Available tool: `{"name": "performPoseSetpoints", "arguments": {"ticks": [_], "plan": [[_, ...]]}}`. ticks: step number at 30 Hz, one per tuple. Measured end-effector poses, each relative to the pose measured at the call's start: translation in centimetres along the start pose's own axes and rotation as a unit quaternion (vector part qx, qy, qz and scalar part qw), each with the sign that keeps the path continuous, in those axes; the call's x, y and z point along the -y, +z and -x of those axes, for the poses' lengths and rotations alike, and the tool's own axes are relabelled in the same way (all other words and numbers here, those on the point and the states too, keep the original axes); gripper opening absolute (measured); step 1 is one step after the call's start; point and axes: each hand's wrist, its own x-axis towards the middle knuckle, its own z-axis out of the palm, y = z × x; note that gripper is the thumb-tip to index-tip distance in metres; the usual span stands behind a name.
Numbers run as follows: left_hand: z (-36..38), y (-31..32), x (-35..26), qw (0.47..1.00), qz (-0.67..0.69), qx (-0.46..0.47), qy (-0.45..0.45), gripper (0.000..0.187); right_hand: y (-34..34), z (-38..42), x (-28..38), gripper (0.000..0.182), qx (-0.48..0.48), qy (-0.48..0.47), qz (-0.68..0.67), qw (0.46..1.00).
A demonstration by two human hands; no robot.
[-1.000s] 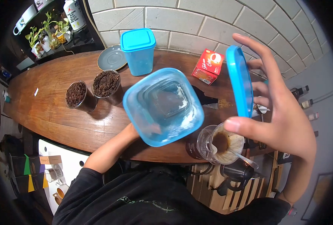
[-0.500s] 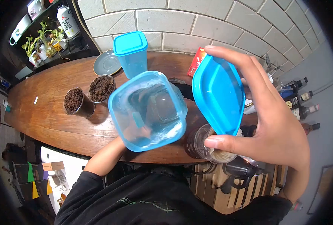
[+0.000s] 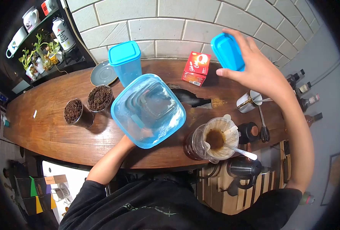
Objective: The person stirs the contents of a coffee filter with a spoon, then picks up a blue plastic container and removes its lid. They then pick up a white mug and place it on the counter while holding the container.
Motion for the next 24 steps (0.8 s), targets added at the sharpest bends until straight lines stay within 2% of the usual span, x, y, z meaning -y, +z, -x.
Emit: {"name": "performPoseSetpoints", "arguments": {"ticks": [1,2,3,4,6,7,9,12,14,16,18,20,24], "plan": [[-0.1,0.4,-0.1,1.000,0.001,0.001,0.002,0.111,0.3,-0.7,-0.5,0.090,0.015,0.002,0.010,1.000],[-0.4,1.2,-0.5,0.996,0.090,-0.027,-0.004,0.111,0.9,-1.7,-1.0,0.090,0.013,0.004,0.011,1.000],[-0.5,1.7,-0.8,0.982,0.179,-0.053,-0.011,0.110,1.8,-2.9,-1.5,0.092,0.081,-0.010,0.014,0.997],[-0.1,1.4,-0.9,0.982,0.180,-0.049,-0.012,0.110,2.8,-4.0,-2.3,0.094,0.149,-0.023,0.017,0.988],[1.2,0.4,-1.2,0.989,0.037,0.050,-0.131,0.110,5.8,-6.4,-4.7,0.097,0.175,-0.024,0.030,0.984],[1.8,0.5,-0.8,0.989,0.037,0.051,-0.130,0.110,7.4,-7.4,-5.8,0.101,0.202,-0.030,0.044,0.978],[2.9,0.7,0.5,0.978,0.131,0.020,-0.159,0.111,10.0,-8.8,-7.6,0.102,0.199,-0.031,0.026,0.979],[3.3,0.0,1.1,0.983,0.047,0.053,-0.170,0.113,12.5,-10.7,-9.5,0.099,0.183,-0.056,-0.015,0.981],[2.5,0.3,0.6,0.981,0.084,0.036,-0.168,0.114,13.4,-11.6,-9.9,0.091,0.183,-0.062,-0.011,0.981],[0.2,0.1,-1.1,0.998,0.049,0.039,-0.022,0.115,14.1,-12.0,-9.9,0.088,0.194,-0.062,-0.010,0.979],[-0.4,0.2,-1.5,0.998,0.062,0.029,0.000,0.115,14.4,-12.1,-9.3,0.086,0.203,-0.062,-0.008,0.977],[-0.6,0.1,-1.6,0.998,0.014,0.043,0.041,0.116,14.8,-12.0,-9.0,0.085,0.238,-0.027,0.008,0.971],[0.0,0.7,-0.3,0.997,0.037,0.024,0.064,0.113,15.8,-11.4,-9.3,0.085,0.243,-0.013,-0.006,0.970]]}}
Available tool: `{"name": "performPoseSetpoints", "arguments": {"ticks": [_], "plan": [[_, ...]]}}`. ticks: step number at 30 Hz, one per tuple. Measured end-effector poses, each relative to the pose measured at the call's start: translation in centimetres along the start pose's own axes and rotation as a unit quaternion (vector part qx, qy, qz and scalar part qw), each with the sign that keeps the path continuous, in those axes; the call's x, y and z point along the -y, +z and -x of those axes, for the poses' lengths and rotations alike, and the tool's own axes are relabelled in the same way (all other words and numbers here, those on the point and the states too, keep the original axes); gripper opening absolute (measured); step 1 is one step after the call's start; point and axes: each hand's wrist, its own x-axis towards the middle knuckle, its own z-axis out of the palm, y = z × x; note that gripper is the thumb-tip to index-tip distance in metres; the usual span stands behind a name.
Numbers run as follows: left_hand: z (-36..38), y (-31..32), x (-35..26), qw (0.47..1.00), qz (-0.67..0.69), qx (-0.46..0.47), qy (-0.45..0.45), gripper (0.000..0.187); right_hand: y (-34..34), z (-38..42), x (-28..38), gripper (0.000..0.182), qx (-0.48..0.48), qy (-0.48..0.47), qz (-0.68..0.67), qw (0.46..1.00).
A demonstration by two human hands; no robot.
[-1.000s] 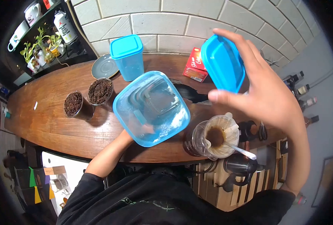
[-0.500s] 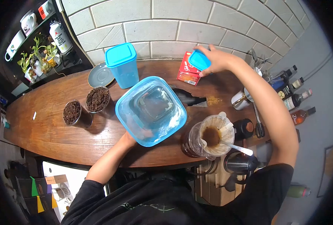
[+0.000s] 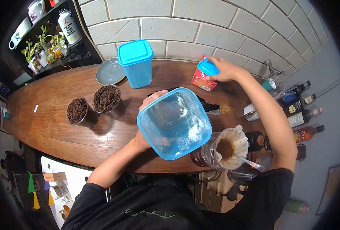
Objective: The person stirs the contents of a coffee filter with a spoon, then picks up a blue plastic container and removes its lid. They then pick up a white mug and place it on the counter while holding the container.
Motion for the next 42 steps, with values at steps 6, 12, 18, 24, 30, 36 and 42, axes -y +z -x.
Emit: {"name": "performPoseSetpoints", "arguments": {"ticks": [6,12,18,24,30,36,42], "plan": [[-0.5,-0.4,-0.6,0.997,-0.079,0.025,0.000,0.115,-2.5,0.9,0.0,0.081,-0.069,-0.042,-0.012,0.997],[0.5,0.1,1.3,0.999,-0.018,0.003,0.041,0.116,-10.5,6.1,2.3,0.038,-0.177,-0.075,0.058,0.980],[0.4,-0.7,0.1,0.997,-0.065,0.041,0.032,0.105,-16.0,20.3,10.8,0.033,-0.316,0.020,-0.018,0.948],[1.1,1.5,-2.8,0.950,0.282,-0.018,-0.134,0.086,-12.7,32.3,12.3,0.019,-0.491,-0.022,0.059,0.869],[4.6,-0.1,-5.7,0.959,-0.172,0.002,-0.227,0.069,-8.7,44.1,8.5,0.028,-0.585,0.003,0.053,0.809],[8.5,5.0,-13.5,0.943,-0.166,-0.130,-0.256,0.070,1.3,52.5,9.4,0.024,-0.690,-0.088,-0.179,0.696],[16.2,10.9,-20.3,0.932,-0.246,-0.110,-0.243,0.084,10.9,52.8,13.2,0.034,-0.589,-0.157,-0.349,0.712]]}}
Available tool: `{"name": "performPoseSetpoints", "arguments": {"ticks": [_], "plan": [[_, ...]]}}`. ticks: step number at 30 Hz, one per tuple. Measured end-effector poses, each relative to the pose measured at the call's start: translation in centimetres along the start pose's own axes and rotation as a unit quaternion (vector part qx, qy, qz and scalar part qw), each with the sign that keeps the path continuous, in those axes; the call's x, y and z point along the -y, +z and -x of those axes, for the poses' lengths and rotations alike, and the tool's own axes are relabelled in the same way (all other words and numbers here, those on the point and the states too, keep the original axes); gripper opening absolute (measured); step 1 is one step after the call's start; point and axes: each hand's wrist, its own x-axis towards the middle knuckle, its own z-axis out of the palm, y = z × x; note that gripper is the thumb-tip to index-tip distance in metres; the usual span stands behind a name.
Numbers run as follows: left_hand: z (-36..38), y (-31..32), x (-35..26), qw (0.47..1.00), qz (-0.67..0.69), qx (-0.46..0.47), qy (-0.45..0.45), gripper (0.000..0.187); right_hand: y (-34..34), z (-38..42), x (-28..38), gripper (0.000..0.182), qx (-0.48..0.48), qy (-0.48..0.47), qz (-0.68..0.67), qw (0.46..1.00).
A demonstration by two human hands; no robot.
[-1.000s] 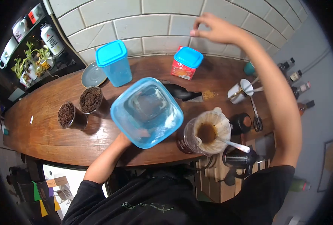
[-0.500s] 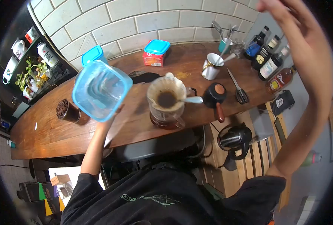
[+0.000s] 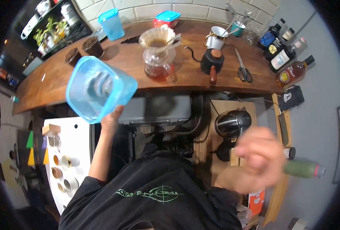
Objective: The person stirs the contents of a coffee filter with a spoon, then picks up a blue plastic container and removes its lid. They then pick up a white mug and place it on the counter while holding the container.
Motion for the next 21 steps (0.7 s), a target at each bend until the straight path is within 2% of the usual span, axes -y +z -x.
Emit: {"name": "performPoseSetpoints", "arguments": {"ticks": [2,3,4,6,8,10,12,15,18,21], "plan": [[2.9,0.6,-2.1,0.983,0.178,0.052,-0.018,0.078,2.5,2.3,0.0,0.028,0.051,0.094,-0.018,0.994],[4.5,0.8,-2.7,0.985,0.164,0.051,0.001,0.081,3.1,3.6,-0.5,0.030,0.109,0.129,-0.044,0.985],[6.1,0.8,-3.2,0.987,0.150,0.052,0.018,0.084,3.5,4.6,-1.1,0.045,0.184,0.127,-0.079,0.971],[8.6,1.2,-4.4,0.990,0.131,0.018,0.044,0.086,4.9,8.2,-2.4,0.090,0.247,0.109,-0.070,0.960],[12.1,0.7,-5.1,0.987,0.149,0.015,-0.050,0.088,6.4,10.8,-1.9,0.112,0.240,0.122,-0.088,0.959],[15.4,0.5,-4.6,0.996,0.004,-0.022,-0.087,0.098,7.7,12.9,-1.2,0.123,0.237,0.154,-0.131,0.950],[17.1,0.4,-5.7,0.994,0.056,-0.034,-0.092,0.100,8.3,14.5,-0.5,0.124,0.252,0.158,-0.139,0.944],[18.7,-1.1,-5.5,0.994,0.016,-0.026,-0.106,0.101,8.4,15.9,0.8,0.120,0.218,0.200,-0.187,0.937],[19.9,-3.3,-4.5,0.994,0.042,-0.032,-0.100,0.098,8.5,17.1,1.4,0.095,0.156,0.250,-0.200,0.934],[21.0,-6.3,-3.9,0.989,0.052,-0.039,-0.131,0.093,9.6,19.0,1.4,0.067,0.154,0.326,-0.201,0.911]]}}
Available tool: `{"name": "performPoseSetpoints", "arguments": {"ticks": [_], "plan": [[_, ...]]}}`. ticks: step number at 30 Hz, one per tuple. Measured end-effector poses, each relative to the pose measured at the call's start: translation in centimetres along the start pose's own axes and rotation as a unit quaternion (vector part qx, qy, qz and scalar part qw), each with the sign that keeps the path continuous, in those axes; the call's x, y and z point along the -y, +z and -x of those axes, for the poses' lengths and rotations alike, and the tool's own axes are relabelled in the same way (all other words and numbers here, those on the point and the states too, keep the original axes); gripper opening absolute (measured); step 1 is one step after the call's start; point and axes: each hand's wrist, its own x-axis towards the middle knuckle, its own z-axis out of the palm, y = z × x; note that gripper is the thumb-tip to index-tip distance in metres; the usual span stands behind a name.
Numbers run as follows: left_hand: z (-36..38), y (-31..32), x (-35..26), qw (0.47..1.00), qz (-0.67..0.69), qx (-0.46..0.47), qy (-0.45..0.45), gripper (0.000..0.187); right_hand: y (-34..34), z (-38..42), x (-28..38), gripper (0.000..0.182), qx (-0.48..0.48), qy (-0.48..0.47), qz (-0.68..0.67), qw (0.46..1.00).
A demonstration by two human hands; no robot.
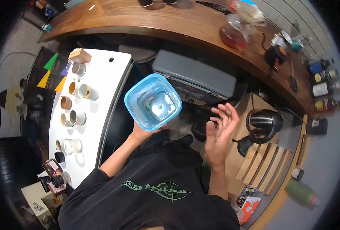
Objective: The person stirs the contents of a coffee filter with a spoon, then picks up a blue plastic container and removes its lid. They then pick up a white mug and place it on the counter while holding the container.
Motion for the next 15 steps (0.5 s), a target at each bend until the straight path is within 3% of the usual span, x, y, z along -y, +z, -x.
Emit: {"name": "performPoseSetpoints", "arguments": {"ticks": [3,7,8,9,11,12,15], "plan": [[1.9,-3.7,1.6,0.999,0.024,-0.029,-0.004,0.086,2.6,0.6,-2.8,0.052,0.026,0.076,0.016,0.997],[6.0,-9.8,4.6,0.997,-0.059,-0.037,0.017,0.079,10.0,-0.4,-8.4,0.040,0.108,0.099,0.017,0.989],[7.4,-11.5,6.5,0.996,-0.006,-0.049,-0.068,0.077,12.4,-0.6,-10.1,0.038,0.129,0.108,0.013,0.986],[8.4,-13.0,7.2,0.996,-0.003,-0.047,-0.070,0.077,15.2,-1.0,-11.0,0.037,0.162,0.123,0.017,0.979],[9.8,-15.5,7.9,0.970,0.133,-0.092,-0.180,0.078,20.9,-1.2,-13.5,0.039,0.236,0.102,0.043,0.965],[9.9,-16.6,7.2,0.916,0.300,-0.123,-0.235,0.078,23.9,-1.2,-14.5,0.043,0.273,0.055,0.051,0.959],[9.8,-18.7,7.9,0.920,0.286,-0.126,-0.235,0.078,32.5,-1.2,-15.0,0.073,0.388,-0.026,0.028,0.921]]}}
